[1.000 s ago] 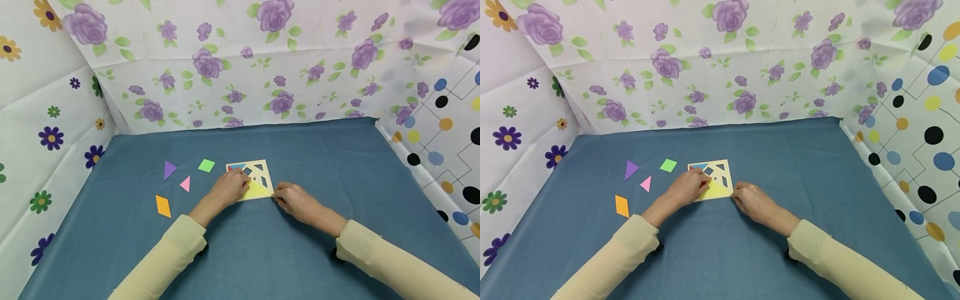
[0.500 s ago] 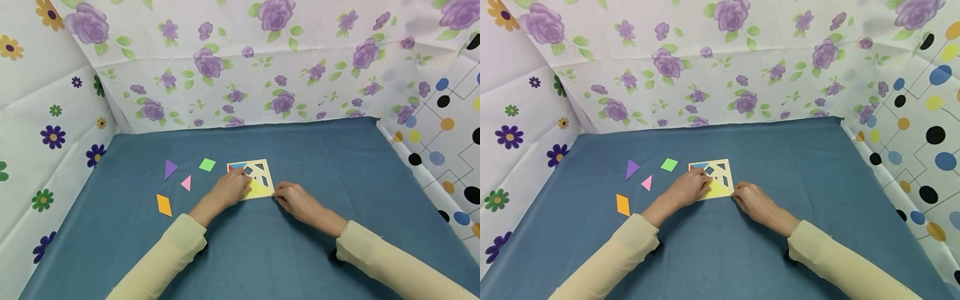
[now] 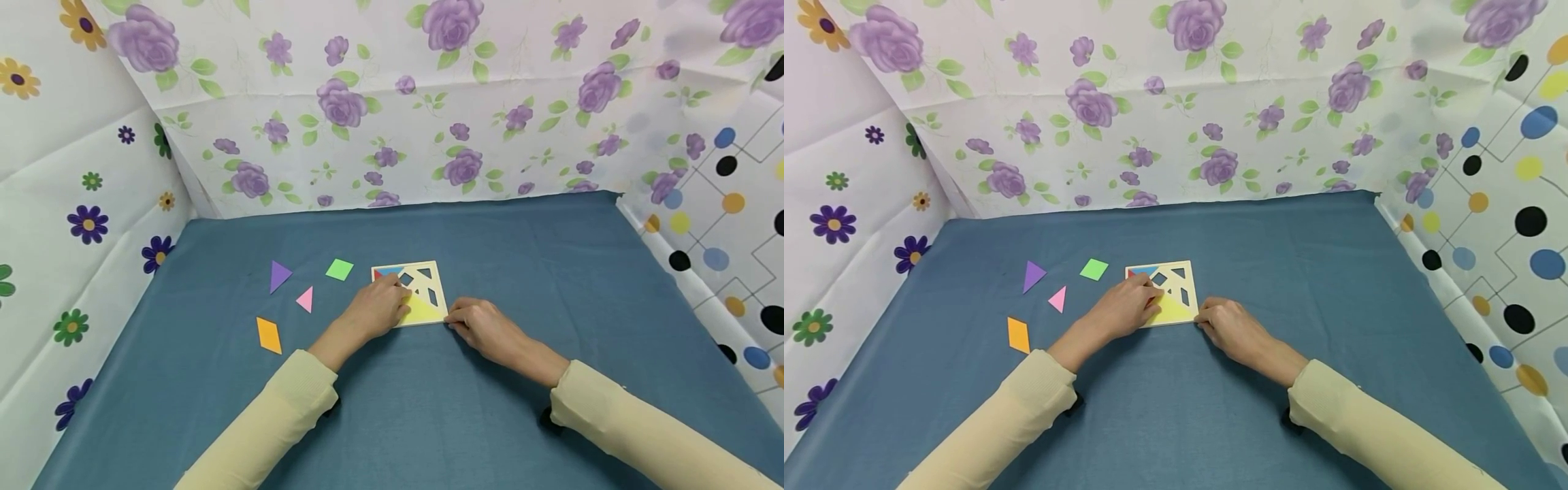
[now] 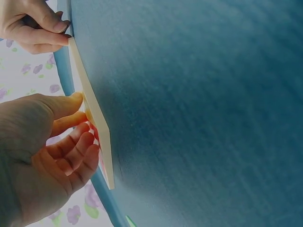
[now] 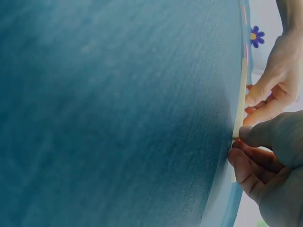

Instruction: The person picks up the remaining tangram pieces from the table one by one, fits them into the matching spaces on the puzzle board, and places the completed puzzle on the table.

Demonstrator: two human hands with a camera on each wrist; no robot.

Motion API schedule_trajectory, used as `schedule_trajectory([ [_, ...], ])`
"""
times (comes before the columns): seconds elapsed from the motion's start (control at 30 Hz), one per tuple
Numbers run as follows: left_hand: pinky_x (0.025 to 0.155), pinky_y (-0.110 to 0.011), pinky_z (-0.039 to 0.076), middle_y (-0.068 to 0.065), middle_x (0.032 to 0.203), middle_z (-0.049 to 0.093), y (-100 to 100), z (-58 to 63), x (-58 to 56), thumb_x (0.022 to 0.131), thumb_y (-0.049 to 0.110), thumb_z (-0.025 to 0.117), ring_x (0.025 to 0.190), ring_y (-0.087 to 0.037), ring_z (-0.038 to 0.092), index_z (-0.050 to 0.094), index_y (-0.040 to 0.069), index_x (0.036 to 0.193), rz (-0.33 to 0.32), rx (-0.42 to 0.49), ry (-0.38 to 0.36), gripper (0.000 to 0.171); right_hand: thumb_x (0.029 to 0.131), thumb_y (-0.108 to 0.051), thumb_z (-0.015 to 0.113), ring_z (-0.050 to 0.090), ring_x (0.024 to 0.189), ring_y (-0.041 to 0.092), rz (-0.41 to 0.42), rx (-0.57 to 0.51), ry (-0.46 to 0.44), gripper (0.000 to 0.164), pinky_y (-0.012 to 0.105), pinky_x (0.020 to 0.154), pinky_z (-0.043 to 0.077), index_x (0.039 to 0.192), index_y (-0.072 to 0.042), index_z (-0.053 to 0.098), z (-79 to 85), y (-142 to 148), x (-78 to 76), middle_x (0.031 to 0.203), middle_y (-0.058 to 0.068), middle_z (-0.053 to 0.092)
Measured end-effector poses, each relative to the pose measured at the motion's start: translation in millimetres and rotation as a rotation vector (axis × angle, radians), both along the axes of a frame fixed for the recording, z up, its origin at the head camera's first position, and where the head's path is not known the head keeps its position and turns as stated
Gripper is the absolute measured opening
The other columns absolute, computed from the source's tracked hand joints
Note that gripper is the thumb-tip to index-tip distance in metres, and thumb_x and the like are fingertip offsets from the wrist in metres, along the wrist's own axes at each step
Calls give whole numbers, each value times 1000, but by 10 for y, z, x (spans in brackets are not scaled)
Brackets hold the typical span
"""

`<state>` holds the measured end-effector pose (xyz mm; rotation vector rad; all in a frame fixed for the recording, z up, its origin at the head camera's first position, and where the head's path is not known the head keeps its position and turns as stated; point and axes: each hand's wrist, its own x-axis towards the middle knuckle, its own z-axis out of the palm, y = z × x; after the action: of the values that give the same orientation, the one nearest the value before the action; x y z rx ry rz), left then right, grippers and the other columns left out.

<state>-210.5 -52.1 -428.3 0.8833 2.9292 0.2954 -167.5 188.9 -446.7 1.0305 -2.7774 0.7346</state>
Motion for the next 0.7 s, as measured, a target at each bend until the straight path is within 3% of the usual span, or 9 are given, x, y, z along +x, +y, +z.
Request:
schedule_trajectory([
  [0.7,87,-39,53,-10,118,62,-8,14,12,101,19,69,104,-22,59,75,11,126,5,-11,-16,27,94,2,72,71,89,18,30,9,29,16,30,75,59,106,-5,81,-10,1,-9,103,5,71],
])
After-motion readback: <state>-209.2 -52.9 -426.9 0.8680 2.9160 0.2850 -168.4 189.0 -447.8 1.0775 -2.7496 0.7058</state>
